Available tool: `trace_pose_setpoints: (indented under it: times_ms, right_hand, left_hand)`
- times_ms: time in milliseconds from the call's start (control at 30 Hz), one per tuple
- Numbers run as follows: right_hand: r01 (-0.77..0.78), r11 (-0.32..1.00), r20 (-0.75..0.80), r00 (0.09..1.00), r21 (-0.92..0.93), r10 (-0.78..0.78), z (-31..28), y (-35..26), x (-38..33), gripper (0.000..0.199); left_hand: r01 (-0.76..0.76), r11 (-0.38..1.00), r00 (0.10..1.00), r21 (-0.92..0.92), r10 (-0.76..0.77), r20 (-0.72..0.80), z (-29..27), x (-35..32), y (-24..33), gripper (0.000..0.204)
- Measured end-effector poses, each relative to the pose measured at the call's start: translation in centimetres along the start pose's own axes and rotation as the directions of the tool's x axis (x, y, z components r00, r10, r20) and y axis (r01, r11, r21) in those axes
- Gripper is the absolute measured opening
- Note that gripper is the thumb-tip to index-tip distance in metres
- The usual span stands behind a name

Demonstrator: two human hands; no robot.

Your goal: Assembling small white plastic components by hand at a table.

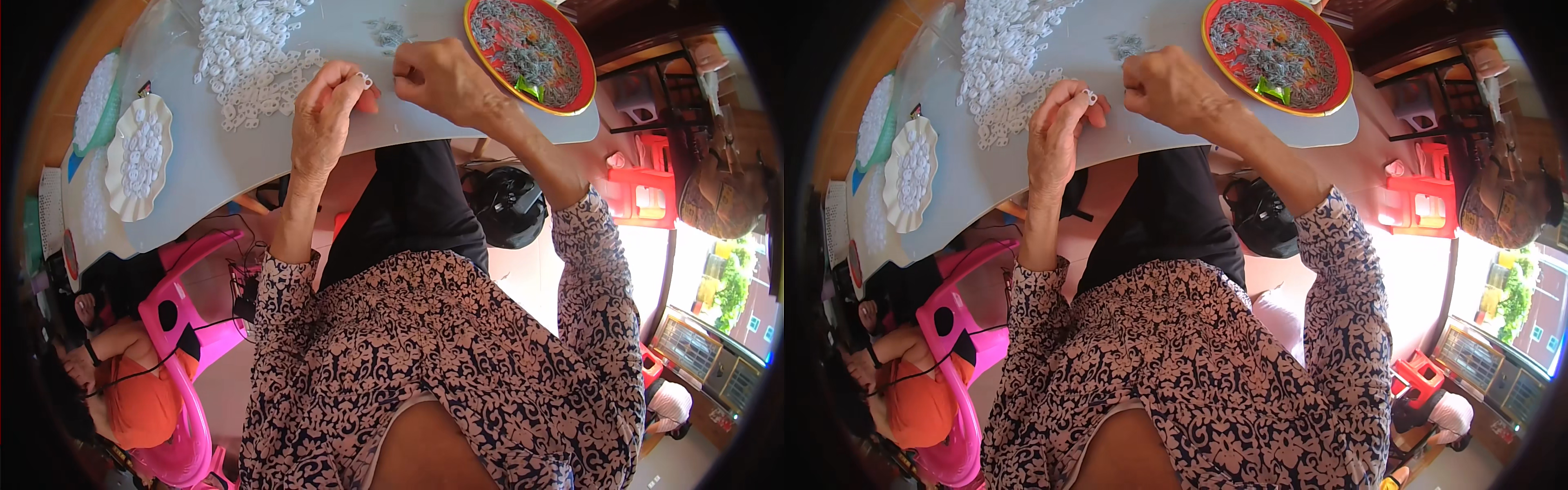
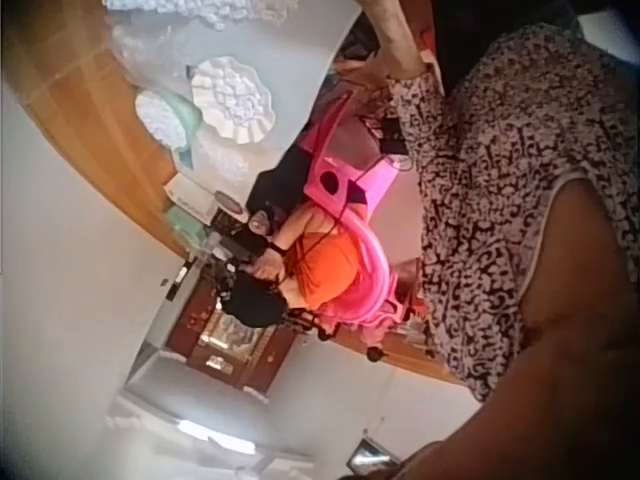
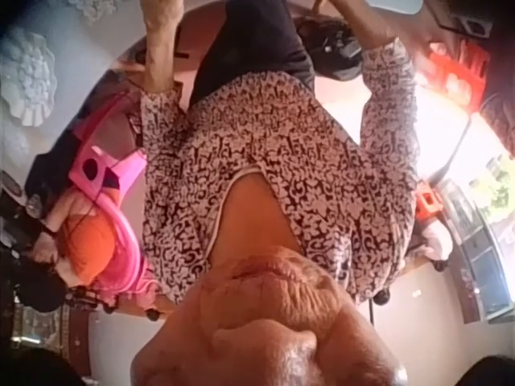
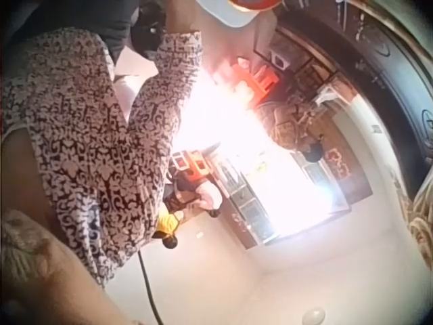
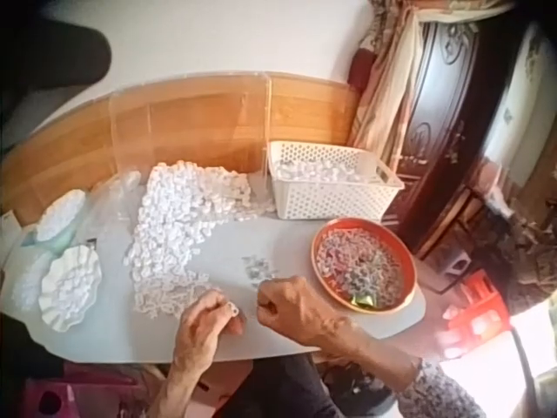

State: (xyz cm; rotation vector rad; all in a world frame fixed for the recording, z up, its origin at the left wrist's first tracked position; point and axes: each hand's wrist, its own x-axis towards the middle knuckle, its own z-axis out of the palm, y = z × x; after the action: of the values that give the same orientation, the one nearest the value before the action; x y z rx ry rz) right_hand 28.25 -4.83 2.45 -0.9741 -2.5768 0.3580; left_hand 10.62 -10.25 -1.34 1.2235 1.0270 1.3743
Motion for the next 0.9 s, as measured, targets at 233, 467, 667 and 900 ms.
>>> trace_pose_setpoints:
  times_ms: [233,467,667,900]
  right_hand:
    - [-0.299,0.362,0.094,0.868,0.883,0.488,1.3,-1.1,-1.9,0.016]
    - [-0.186,0.242,0.049,0.877,0.952,0.479,1.7,-1.8,-2.3,0.016]
    - [-0.046,0.248,-0.082,0.873,0.968,0.481,2.6,-1.8,-2.3,0.015]
    - [-0.046,0.286,-0.115,0.846,0.957,0.520,2.7,-2.5,-2.1,0.017]
  left_hand:
    - [0.043,0.999,0.998,0.015,-0.044,0.038,0.6,-0.3,0.4,0.016]
    - [0.048,0.997,0.998,0.053,-0.050,0.030,1.3,-0.8,1.2,0.014]
    - [0.002,0.999,0.999,0.045,-0.004,0.050,1.9,-0.6,0.5,0.015]
    - [-0.058,0.998,0.998,0.018,0.058,-0.012,2.5,-0.8,0.4,0.009]
